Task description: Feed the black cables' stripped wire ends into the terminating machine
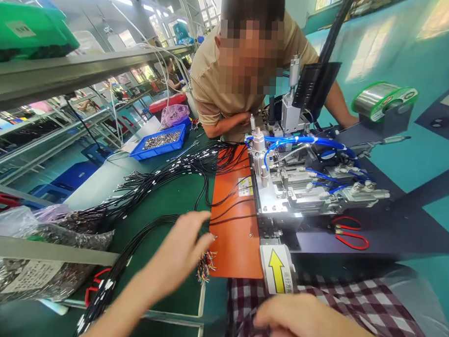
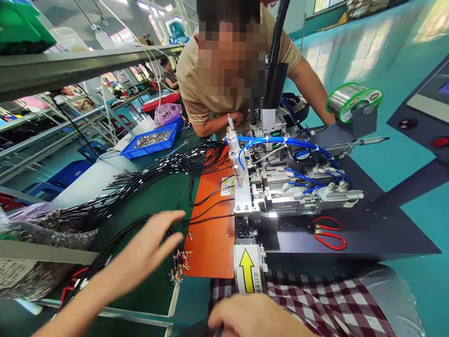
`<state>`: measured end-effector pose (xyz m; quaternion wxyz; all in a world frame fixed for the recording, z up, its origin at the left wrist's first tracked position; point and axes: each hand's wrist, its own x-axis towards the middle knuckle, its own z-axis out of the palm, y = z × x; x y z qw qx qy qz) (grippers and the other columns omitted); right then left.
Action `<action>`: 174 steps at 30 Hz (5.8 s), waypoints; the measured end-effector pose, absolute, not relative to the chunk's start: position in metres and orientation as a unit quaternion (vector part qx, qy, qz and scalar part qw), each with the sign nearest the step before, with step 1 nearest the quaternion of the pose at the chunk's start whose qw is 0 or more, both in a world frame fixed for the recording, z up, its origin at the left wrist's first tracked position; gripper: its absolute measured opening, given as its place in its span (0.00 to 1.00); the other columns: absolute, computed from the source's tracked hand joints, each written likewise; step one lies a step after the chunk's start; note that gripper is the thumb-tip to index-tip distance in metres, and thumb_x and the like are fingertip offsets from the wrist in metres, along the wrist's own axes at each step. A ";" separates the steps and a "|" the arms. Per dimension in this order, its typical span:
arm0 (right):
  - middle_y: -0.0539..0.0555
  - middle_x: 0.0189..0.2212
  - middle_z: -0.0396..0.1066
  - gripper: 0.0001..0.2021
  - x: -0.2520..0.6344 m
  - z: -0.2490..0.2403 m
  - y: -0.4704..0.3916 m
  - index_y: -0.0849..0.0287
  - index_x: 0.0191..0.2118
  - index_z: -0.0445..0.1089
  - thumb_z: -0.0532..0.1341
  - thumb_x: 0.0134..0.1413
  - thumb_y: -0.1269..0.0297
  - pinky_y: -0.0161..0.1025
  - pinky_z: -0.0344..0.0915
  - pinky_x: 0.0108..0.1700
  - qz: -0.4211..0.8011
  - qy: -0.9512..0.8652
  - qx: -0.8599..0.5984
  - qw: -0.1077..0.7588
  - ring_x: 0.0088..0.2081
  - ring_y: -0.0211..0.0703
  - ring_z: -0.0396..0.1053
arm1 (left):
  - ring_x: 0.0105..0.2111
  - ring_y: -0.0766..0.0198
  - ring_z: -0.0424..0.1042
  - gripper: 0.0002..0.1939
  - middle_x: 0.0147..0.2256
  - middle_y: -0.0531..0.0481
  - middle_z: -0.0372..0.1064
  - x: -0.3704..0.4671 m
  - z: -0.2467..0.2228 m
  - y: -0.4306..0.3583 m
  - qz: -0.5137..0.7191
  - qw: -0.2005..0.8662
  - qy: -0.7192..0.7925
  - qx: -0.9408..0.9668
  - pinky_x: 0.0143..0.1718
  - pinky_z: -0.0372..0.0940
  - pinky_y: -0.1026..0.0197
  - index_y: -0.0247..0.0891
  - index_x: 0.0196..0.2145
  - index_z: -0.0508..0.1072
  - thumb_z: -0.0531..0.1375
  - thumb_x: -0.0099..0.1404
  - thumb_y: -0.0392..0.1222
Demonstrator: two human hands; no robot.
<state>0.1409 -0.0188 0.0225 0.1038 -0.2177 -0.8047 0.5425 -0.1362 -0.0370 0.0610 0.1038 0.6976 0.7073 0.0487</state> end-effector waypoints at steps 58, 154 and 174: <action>0.48 0.22 0.66 0.07 0.136 -0.031 0.014 0.60 0.26 0.67 0.60 0.54 0.68 0.32 0.59 0.25 0.511 -0.549 -0.500 0.433 0.23 0.34 0.61 | 0.18 0.74 0.56 0.12 0.19 0.60 0.58 0.005 -0.009 -0.008 0.432 0.648 0.542 0.318 0.20 0.51 0.71 0.40 0.41 0.62 0.59 0.64 0.46; 0.50 0.28 0.69 0.06 0.155 -0.026 0.044 0.59 0.33 0.68 0.56 0.60 0.65 0.34 0.59 0.31 0.554 -0.630 -0.451 0.306 0.29 0.38 0.64 | 0.17 0.74 0.50 0.13 0.13 0.60 0.55 -0.004 -0.007 0.003 0.421 0.653 0.561 0.286 0.22 0.48 0.67 0.33 0.29 0.71 0.63 0.59 0.47; 0.53 0.26 0.67 0.08 0.154 -0.023 0.038 0.61 0.31 0.65 0.53 0.61 0.70 0.39 0.52 0.30 0.167 -0.856 -0.379 0.309 0.27 0.39 0.60 | 0.17 0.74 0.54 0.11 0.15 0.57 0.60 0.000 -0.006 0.002 0.437 0.606 0.597 0.292 0.19 0.51 0.70 0.34 0.30 0.73 0.66 0.55 0.46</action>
